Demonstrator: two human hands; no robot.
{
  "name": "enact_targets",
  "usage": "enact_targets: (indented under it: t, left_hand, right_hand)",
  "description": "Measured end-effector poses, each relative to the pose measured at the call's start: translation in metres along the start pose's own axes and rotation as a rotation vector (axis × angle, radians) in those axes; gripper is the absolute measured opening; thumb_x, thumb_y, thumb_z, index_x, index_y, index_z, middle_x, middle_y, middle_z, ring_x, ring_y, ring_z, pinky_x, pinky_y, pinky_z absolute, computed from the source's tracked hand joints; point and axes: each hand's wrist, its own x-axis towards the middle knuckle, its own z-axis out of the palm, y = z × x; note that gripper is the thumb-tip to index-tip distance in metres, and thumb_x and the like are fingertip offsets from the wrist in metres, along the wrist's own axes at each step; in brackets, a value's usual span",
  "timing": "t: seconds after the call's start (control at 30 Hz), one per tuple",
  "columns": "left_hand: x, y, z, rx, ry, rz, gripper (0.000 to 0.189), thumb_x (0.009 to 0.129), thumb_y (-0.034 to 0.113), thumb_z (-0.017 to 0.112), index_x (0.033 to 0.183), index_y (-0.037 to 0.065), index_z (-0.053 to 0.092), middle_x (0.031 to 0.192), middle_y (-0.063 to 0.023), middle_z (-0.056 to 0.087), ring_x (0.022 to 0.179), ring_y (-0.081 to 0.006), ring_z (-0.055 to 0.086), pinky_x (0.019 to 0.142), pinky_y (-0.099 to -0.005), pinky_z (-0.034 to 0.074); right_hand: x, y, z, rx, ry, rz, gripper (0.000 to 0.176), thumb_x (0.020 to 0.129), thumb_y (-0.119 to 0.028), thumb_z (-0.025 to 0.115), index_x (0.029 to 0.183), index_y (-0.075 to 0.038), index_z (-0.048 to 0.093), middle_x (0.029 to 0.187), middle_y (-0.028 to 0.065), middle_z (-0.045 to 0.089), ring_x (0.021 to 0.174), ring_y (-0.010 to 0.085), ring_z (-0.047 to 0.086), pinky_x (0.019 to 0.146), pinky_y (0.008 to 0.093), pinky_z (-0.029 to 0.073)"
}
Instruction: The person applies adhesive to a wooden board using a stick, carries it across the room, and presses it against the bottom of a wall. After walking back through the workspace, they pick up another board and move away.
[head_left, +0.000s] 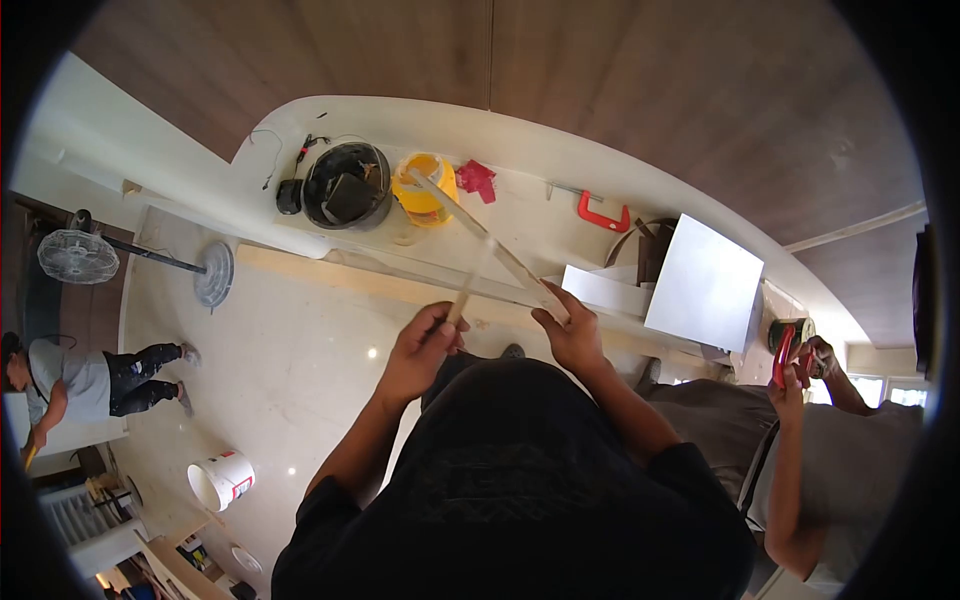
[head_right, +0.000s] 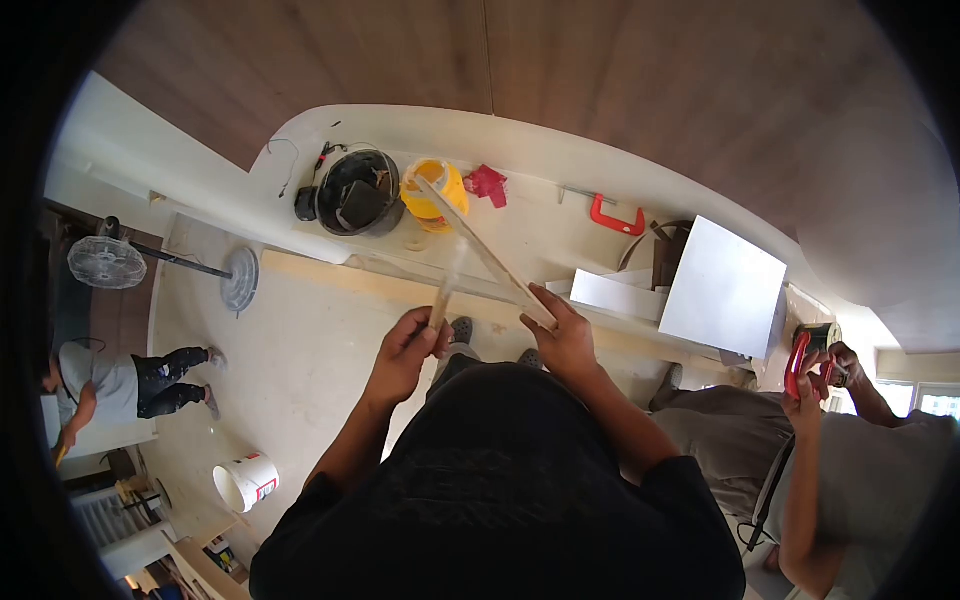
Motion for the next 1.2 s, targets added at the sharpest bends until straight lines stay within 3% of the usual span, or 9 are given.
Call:
enact_targets:
  t: [0.03,0.23,0.47,0.6,0.7,0.8,0.9,1.0,1.2]
  left_hand:
    - [0.005,-0.009,-0.010,-0.086,0.038,-0.022,0.024,0.095,0.011,0.046,0.117,0.002,0.051,0.096,-0.0035,0.058,0.079,-0.0101,0.051,0.073,-0.0252,0.044]
    - [0.043,-0.030,-0.072,-0.407,0.294,-0.145,0.015,0.091,0.014,0.047,0.104,0.007,0.051,0.087,-0.0035,0.056,0.072,-0.0121,0.049,0.065,-0.0278,0.041]
    - [0.101,-0.017,-0.144,-0.534,0.313,-0.128,0.015,0.088,0.010,0.050,0.101,0.005,0.050,0.082,-0.0040,0.054,0.068,-0.0108,0.048,0.059,-0.0260,0.040]
    - [0.138,-0.017,-0.187,0.059,0.266,-0.109,0.015,0.089,0.011,0.053,0.098,0.000,0.056,0.070,-0.0047,0.054,0.061,-0.0124,0.054,0.055,-0.0302,0.045]
    - [0.181,-0.005,-0.204,0.566,0.275,-0.111,0.013,0.086,0.010,0.055,0.092,-0.002,0.060,0.070,-0.0107,0.061,0.064,-0.0206,0.063,0.058,-0.0354,0.050]
    - [0.240,-0.005,-0.221,1.067,0.188,0.227,0.016,0.084,0.014,0.057,0.089,0.001,0.063,0.081,-0.0169,0.066,0.074,-0.0284,0.067,0.066,-0.0401,0.052]
    - [0.295,0.006,-0.222,1.340,0.056,0.024,0.022,0.083,0.020,0.056,0.092,0.003,0.066,0.092,-0.0179,0.067,0.082,-0.0328,0.066,0.072,-0.0420,0.052]
    - [0.343,0.000,-0.214,1.573,-0.127,-0.050,0.024,0.084,0.022,0.053,0.093,0.004,0.068,0.094,-0.0157,0.068,0.088,-0.0302,0.066,0.075,-0.0417,0.052]
    - [0.396,-0.020,-0.195,1.662,-0.349,0.034,0.021,0.080,0.012,0.054,0.092,0.004,0.069,0.096,-0.0169,0.068,0.091,-0.0293,0.066,0.077,-0.0390,0.052]
  right_hand:
    - [0.000,-0.003,-0.001,0.027,-0.007,0.060,0.043,0.080,-0.015,0.068,0.122,-0.008,0.057,0.113,0.0198,0.061,0.102,0.0328,0.061,0.087,0.0357,0.047]
    - [0.005,-0.005,-0.001,0.023,0.040,0.186,0.041,0.081,-0.020,0.069,0.119,-0.006,0.059,0.099,0.0162,0.066,0.089,0.0254,0.064,0.081,0.0332,0.048]
    - [-0.004,0.000,-0.010,0.036,0.122,0.326,0.036,0.079,-0.018,0.069,0.110,-0.001,0.062,0.089,0.0123,0.068,0.080,0.0161,0.060,0.076,0.0313,0.047]
    - [-0.023,-0.021,-0.012,0.029,0.201,0.399,0.035,0.078,-0.016,0.069,0.107,0.001,0.062,0.088,0.0088,0.067,0.079,0.0138,0.058,0.075,0.0301,0.047]
    - [-0.033,-0.035,-0.001,-0.005,0.282,0.459,0.033,0.078,-0.016,0.069,0.106,0.001,0.062,0.087,0.0077,0.067,0.078,0.0128,0.056,0.075,0.0295,0.046]
    - [-0.046,-0.040,0.017,-0.029,0.383,0.512,0.032,0.077,-0.015,0.068,0.103,0.003,0.062,0.086,0.0083,0.066,0.078,0.0136,0.057,0.074,0.0295,0.046]
    - [-0.059,-0.050,0.034,-0.050,0.497,0.578,0.033,0.077,-0.016,0.067,0.102,0.004,0.061,0.086,0.0091,0.066,0.080,0.0153,0.058,0.075,0.0297,0.046]
    - [-0.076,-0.061,0.043,-0.051,0.544,0.610,0.033,0.077,-0.016,0.067,0.103,0.004,0.061,0.087,0.0086,0.066,0.081,0.0159,0.058,0.075,0.0299,0.045]
    - [-0.092,-0.095,0.062,-0.023,0.659,0.719,0.035,0.080,-0.014,0.066,0.109,0.004,0.060,0.097,0.0092,0.066,0.089,0.0164,0.059,0.083,0.0305,0.045]
